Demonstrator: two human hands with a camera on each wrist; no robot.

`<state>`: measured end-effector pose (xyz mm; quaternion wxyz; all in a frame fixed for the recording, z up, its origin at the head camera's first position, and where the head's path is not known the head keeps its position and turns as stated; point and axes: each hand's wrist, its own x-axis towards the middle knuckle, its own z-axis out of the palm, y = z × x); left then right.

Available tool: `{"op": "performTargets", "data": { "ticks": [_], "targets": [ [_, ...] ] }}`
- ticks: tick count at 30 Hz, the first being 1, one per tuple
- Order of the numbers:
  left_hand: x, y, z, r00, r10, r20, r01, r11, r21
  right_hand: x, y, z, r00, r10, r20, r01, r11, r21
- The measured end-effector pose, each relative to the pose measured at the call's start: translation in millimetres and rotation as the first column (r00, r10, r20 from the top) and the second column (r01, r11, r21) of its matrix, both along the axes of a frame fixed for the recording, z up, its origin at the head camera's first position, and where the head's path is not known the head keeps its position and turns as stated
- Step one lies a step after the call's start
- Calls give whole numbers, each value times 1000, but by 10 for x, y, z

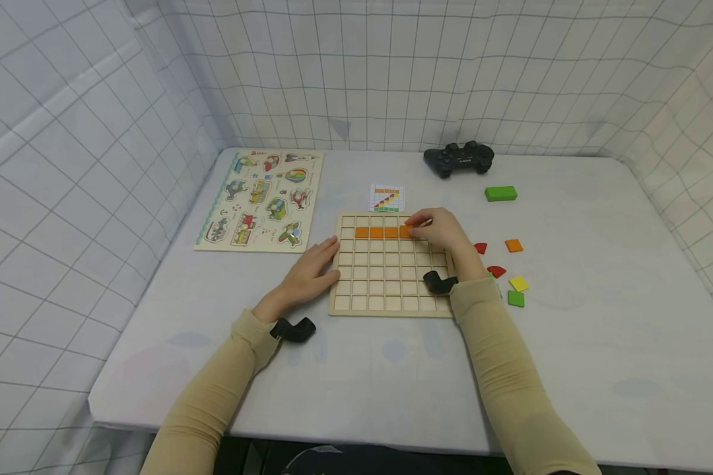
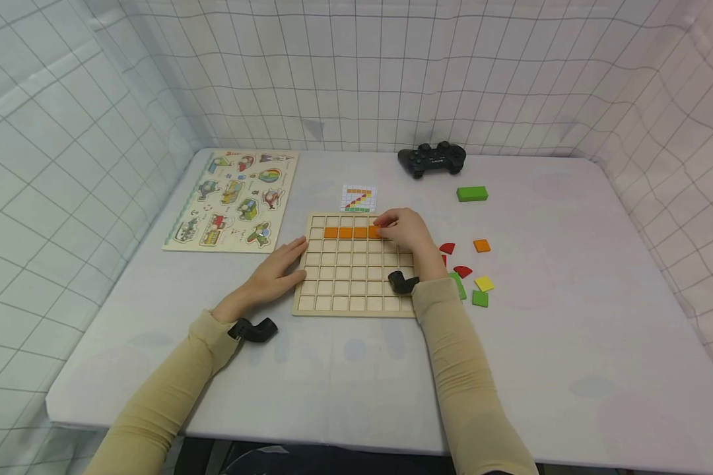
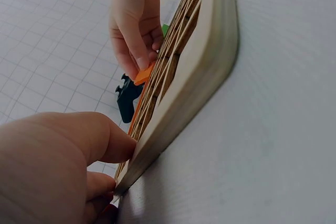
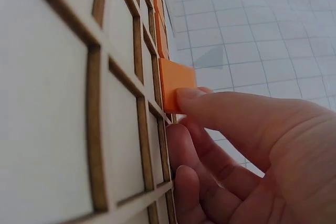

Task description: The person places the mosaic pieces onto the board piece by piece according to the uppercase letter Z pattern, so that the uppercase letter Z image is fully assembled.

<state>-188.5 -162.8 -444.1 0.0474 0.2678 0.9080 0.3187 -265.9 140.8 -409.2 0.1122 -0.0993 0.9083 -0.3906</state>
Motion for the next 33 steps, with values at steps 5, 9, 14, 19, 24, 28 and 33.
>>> {"op": "performTargets", "data": {
  "ticks": [5,9,14,19,24,28,33],
  "targets": [
    [-1,4,0,1000,-2,-2,2,1000,-3,18,-6,15,1000,2,19,-1,1000,-7],
    [3,9,7,1000,-4,-6,4,1000,-3,27,15,57,999,10,41,-9,1000,-7],
    [9,6,12,1000,-8,-15,8,1000,7,41,131,152,998,-12,57,14,1000,-20],
    [-4,4,0,1000,-7,-21,7,1000,8,72,333,263,999,-46,22,47,998,-45],
    [-11,2,-4,1000,-3,-13,3,1000,-5,148,543,395,995,-98,-10,97,991,-91],
    [-13,3,-3,1000,-4,-12,4,1000,-8,241,711,477,990,-142,-12,139,982,-130],
    [-14,0,-9,1000,-7,-13,7,1000,-12,321,911,481,988,-143,-62,132,979,-154]
  ]
}}
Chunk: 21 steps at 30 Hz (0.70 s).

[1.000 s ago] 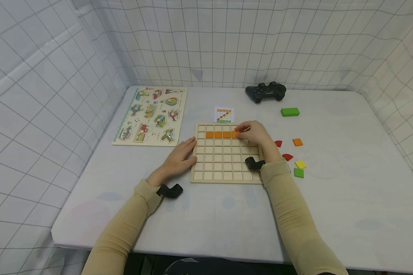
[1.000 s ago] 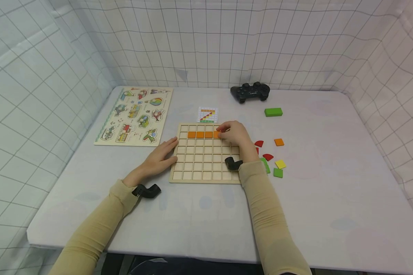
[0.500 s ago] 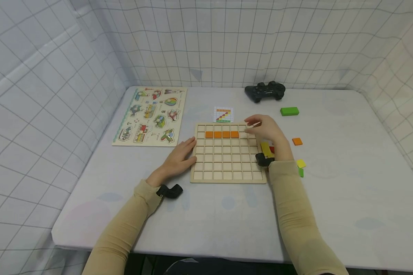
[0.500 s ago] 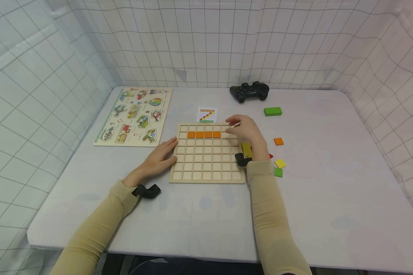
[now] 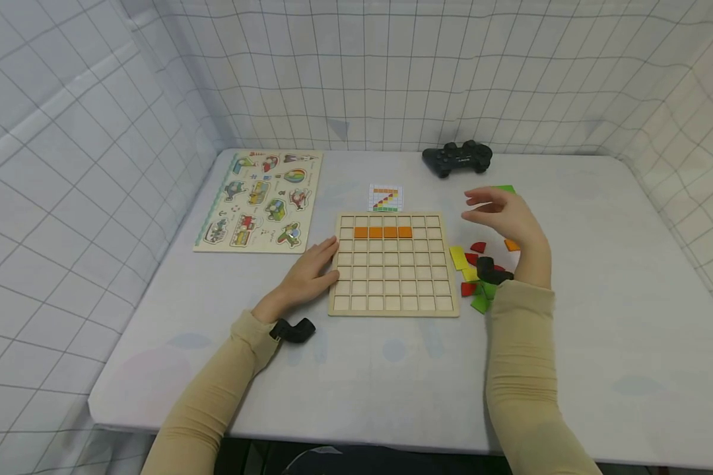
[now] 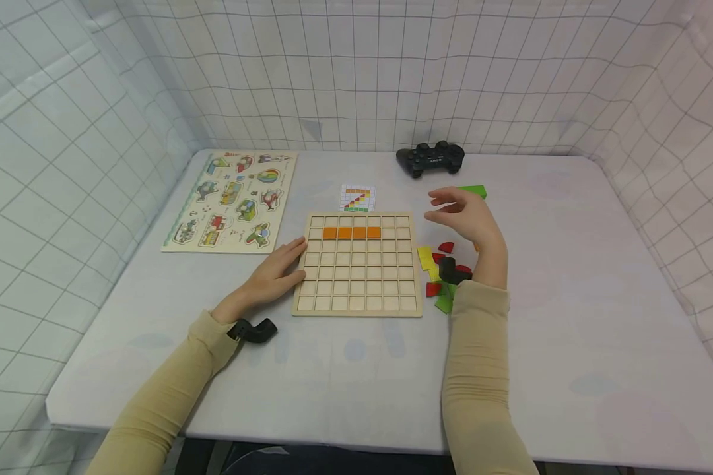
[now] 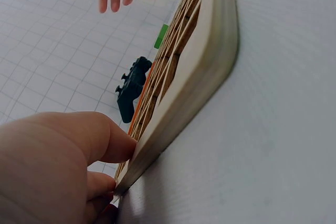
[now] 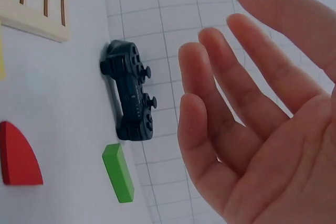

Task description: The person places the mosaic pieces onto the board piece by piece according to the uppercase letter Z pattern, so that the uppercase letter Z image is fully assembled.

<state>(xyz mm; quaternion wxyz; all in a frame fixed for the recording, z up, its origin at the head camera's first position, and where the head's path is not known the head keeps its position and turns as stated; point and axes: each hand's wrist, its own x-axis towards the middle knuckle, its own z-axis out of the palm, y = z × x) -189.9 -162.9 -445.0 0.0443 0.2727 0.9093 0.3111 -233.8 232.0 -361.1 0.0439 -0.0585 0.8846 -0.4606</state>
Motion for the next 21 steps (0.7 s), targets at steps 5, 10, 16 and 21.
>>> {"op": "performTargets", "data": {
  "ticks": [5,10,16,21],
  "targets": [
    [7,-1,2,1000,0,-7,0,1000,2,36,144,-39,999,-25,-35,24,999,-28],
    [11,3,10,1000,-1,-4,1,1000,6,67,249,-73,997,-71,-19,70,996,-56],
    [8,1,5,1000,2,9,-2,1000,-6,89,347,-134,993,-114,11,114,992,-54],
    [15,2,16,1000,5,9,-5,1000,-5,90,400,-196,991,-128,21,129,991,-42]
  ]
}}
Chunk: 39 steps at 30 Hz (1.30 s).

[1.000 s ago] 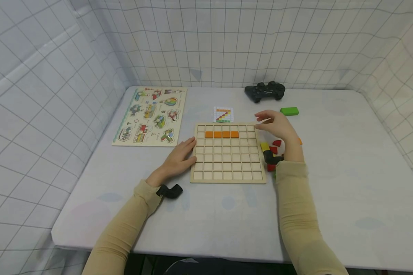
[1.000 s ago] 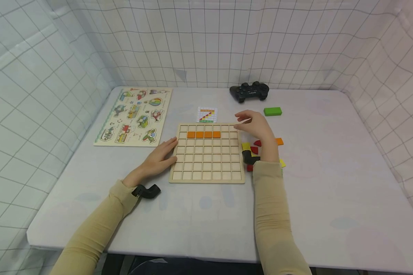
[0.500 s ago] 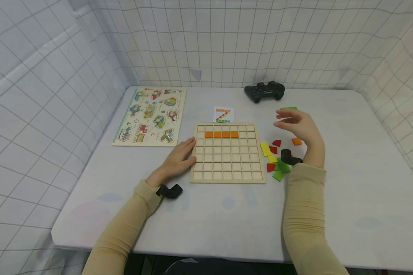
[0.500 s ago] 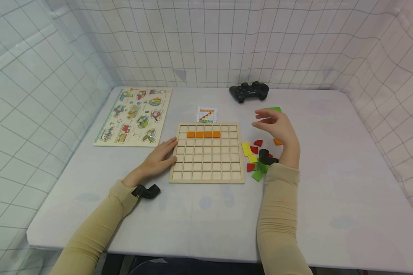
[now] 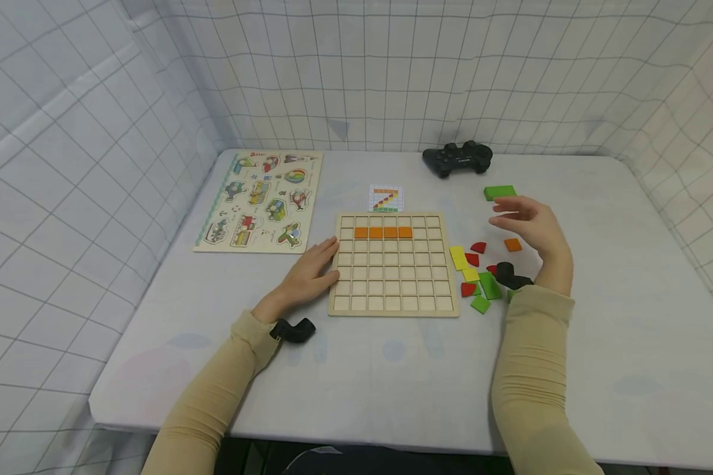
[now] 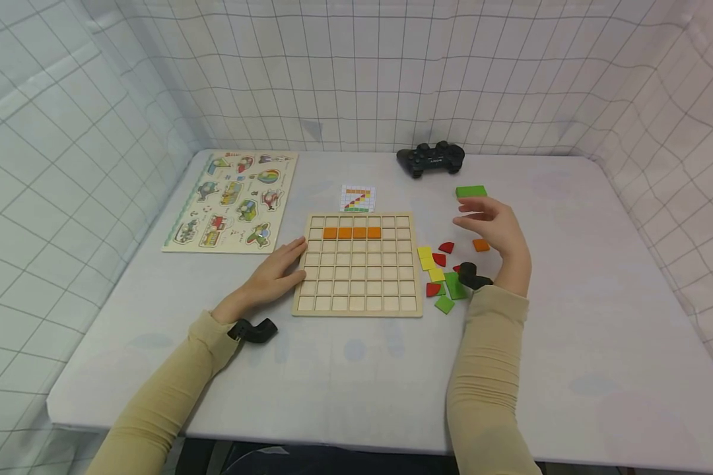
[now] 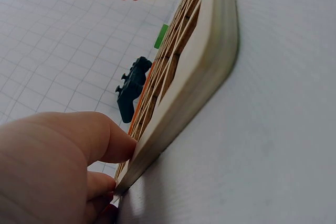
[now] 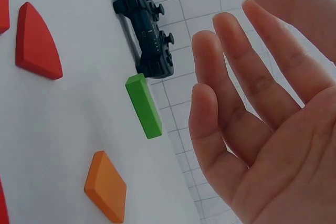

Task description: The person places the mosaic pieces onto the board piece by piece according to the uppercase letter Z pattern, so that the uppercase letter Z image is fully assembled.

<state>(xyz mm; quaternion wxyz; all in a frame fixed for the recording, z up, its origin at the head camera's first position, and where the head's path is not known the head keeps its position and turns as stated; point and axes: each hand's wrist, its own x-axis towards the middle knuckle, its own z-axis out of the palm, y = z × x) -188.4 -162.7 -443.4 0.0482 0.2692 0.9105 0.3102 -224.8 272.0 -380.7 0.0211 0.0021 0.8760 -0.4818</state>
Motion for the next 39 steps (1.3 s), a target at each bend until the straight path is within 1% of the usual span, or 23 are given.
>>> {"op": "performTargets", "data": {
  "ticks": [7,16,27,34,39],
  "targets": [
    [4,9,5,1000,0,-15,0,1000,-5,19,94,-69,1000,-5,26,5,1000,-6],
    [-4,3,-5,1000,3,-7,-3,1000,-14,36,197,-135,996,-31,79,33,999,-20],
    [-6,5,-7,1000,0,-9,0,1000,-1,68,267,-174,991,-45,124,45,999,2],
    [-10,7,-9,1000,2,-13,-2,1000,-4,61,314,-230,985,-37,166,34,999,20],
    [-13,7,-15,1000,3,-12,-3,1000,-1,60,325,-261,981,-44,189,40,999,27]
  ]
}}
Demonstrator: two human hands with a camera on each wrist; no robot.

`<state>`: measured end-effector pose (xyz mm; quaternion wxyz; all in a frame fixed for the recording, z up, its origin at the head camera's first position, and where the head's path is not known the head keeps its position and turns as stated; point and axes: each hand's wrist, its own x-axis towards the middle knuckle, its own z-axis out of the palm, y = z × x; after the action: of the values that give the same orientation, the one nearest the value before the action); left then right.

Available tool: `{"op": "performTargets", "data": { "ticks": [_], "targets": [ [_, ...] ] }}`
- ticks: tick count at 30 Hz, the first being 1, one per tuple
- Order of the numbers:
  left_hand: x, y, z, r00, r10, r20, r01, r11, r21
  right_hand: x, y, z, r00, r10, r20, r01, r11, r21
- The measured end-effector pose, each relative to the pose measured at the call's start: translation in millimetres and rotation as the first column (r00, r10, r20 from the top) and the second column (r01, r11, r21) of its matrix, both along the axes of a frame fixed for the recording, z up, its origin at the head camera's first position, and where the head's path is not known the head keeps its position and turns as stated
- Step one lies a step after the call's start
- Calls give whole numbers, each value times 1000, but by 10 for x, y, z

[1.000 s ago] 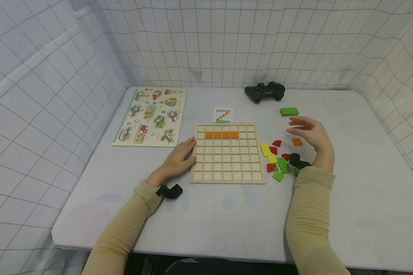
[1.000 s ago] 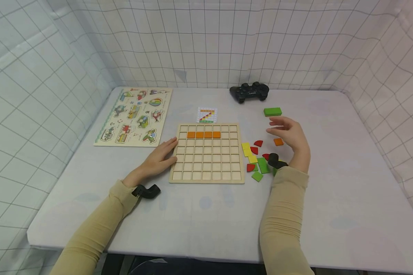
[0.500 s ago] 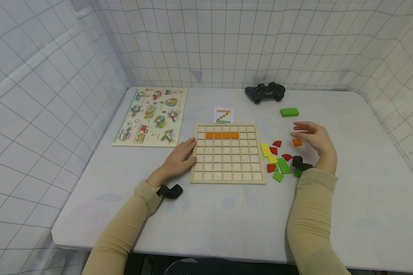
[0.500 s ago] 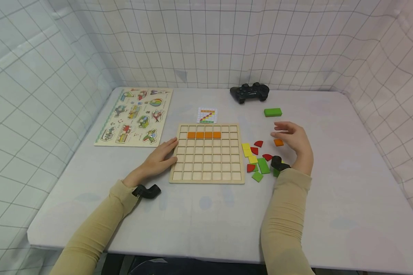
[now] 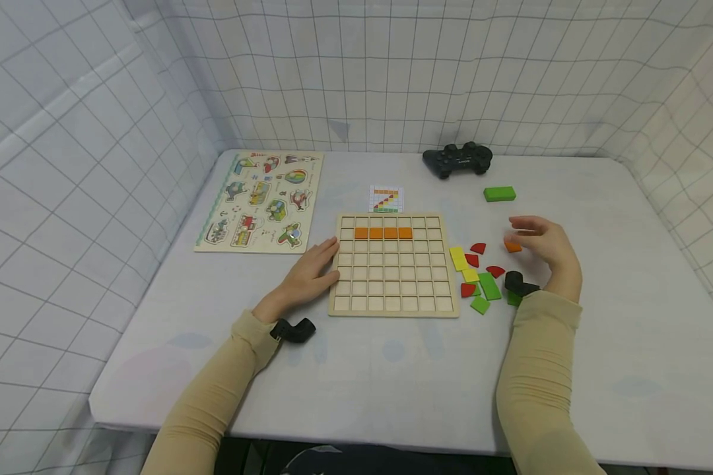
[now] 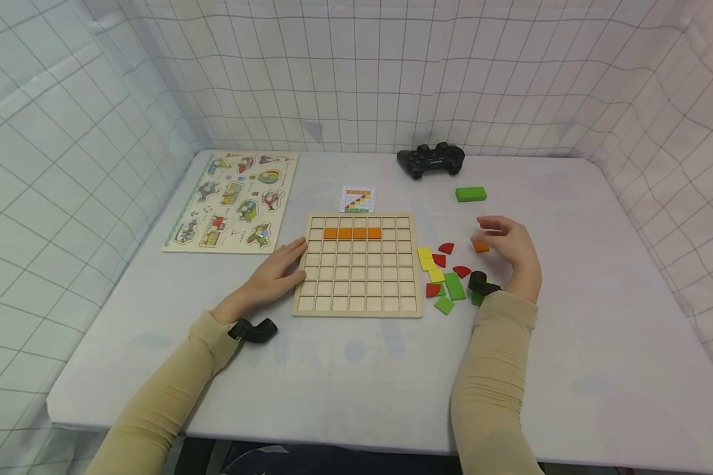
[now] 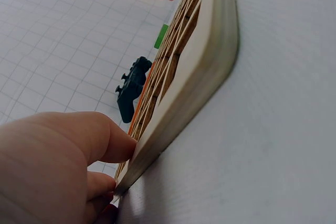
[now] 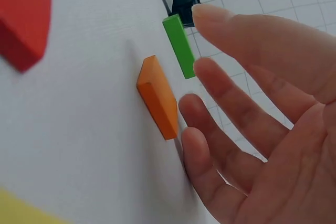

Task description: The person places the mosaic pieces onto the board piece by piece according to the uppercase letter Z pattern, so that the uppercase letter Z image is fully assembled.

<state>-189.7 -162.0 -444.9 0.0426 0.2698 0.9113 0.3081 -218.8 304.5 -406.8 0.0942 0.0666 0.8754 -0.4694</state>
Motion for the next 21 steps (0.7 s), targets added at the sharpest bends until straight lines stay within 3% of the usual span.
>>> {"op": "performTargets", "data": {
  "ticks": [12,21],
  "targets": [
    [17,2,25,1000,4,6,-4,1000,-3,12,14,-16,999,23,31,-23,1000,-13],
    [11,3,20,1000,4,14,-4,1000,-3,2,5,-42,998,31,49,-34,998,49]
  ]
}}
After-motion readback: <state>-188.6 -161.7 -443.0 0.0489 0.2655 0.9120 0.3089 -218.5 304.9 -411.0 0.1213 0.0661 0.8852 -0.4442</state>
